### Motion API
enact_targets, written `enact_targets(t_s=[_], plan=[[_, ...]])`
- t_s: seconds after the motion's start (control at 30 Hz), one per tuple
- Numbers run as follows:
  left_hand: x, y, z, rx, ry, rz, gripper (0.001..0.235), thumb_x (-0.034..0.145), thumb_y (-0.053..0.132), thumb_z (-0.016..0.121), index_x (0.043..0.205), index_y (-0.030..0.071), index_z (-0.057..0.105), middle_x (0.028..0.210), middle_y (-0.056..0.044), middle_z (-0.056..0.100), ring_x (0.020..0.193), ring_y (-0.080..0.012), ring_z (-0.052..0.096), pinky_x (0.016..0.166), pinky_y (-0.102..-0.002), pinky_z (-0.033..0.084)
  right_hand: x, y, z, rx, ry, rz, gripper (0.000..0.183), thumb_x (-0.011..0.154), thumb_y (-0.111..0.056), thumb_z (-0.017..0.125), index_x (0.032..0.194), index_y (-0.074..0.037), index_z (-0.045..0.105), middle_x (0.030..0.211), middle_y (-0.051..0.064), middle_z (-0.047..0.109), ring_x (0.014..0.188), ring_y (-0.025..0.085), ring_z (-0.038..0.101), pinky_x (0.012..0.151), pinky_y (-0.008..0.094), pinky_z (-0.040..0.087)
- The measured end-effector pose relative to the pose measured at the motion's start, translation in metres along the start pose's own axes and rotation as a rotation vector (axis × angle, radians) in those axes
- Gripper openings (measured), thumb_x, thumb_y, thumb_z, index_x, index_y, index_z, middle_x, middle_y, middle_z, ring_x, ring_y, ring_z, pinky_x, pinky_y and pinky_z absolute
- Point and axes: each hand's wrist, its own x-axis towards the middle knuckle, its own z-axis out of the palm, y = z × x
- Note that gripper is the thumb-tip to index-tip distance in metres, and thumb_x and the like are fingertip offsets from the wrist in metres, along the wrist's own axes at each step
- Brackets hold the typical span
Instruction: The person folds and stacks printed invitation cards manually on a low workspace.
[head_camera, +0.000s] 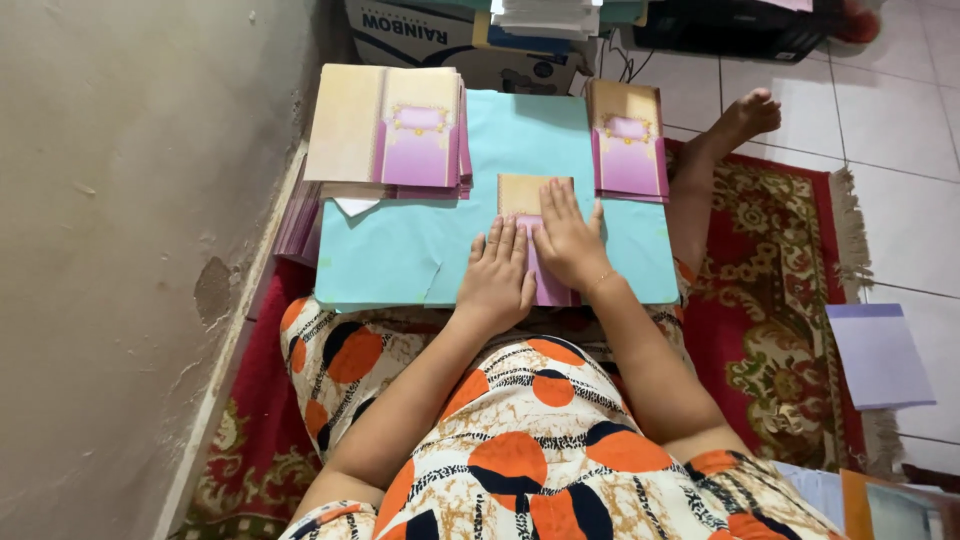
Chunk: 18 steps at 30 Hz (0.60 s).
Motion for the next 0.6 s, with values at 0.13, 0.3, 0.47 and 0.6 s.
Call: enact_targets(t_s=[0.13, 0.3, 0.47, 0.6], plan=[[0.003, -0.005, 0.014, -0.022, 0.009, -0.001, 0.072, 0.097, 0.036, 0.038, 0.156, -0.004, 0.029, 0.163, -0.028, 0.026, 0.153, -0.0407, 0.019, 0.119, -0.055, 0.016, -0.056, -0.014, -0.014, -0.059, -0.02, -0.091, 0.063, 0.106, -0.037, 0.036, 0.162, -0.013, 0.022, 0.167, 0.016, 0.023, 0.153, 0.033, 0.022, 0.111, 0.072, 0.015], [0.003, -0.003, 0.014, -0.032, 0.063, -0.017, 0.07, 0.095, 0.034, 0.042, 0.154, -0.005, 0.035, 0.16, -0.028, 0.032, 0.151, -0.0405, 0.025, 0.118, -0.053, 0.019, -0.103, -0.021, -0.025, -0.037, -0.043, -0.252, 0.083, 0.088, -0.052, 0.061, 0.158, -0.014, 0.035, 0.16, 0.013, 0.038, 0.149, 0.032, 0.032, 0.112, 0.064, 0.018], [0.004, -0.016, 0.02, -0.254, 0.116, -0.018, 0.071, 0.092, 0.032, 0.056, 0.154, 0.002, 0.039, 0.159, -0.024, 0.037, 0.149, -0.0403, 0.03, 0.118, -0.054, 0.023, -0.099, -0.022, -0.006, -0.15, 0.212, -0.243, 0.079, 0.073, -0.037, 0.076, 0.147, -0.024, 0.052, 0.137, 0.0, 0.057, 0.131, 0.021, 0.052, 0.114, 0.057, 0.024], [0.007, -0.035, 0.023, -0.914, 0.432, -0.002, 0.055, 0.094, 0.015, 0.063, 0.147, 0.007, 0.053, 0.145, -0.018, 0.056, 0.139, -0.0355, 0.048, 0.117, -0.045, 0.035, -0.111, -0.032, -0.038, -0.064, 0.38, -0.252, 0.041, 0.092, -0.025, 0.061, 0.131, -0.036, 0.065, 0.113, -0.012, 0.066, 0.108, 0.009, 0.065, 0.112, 0.042, 0.034]])
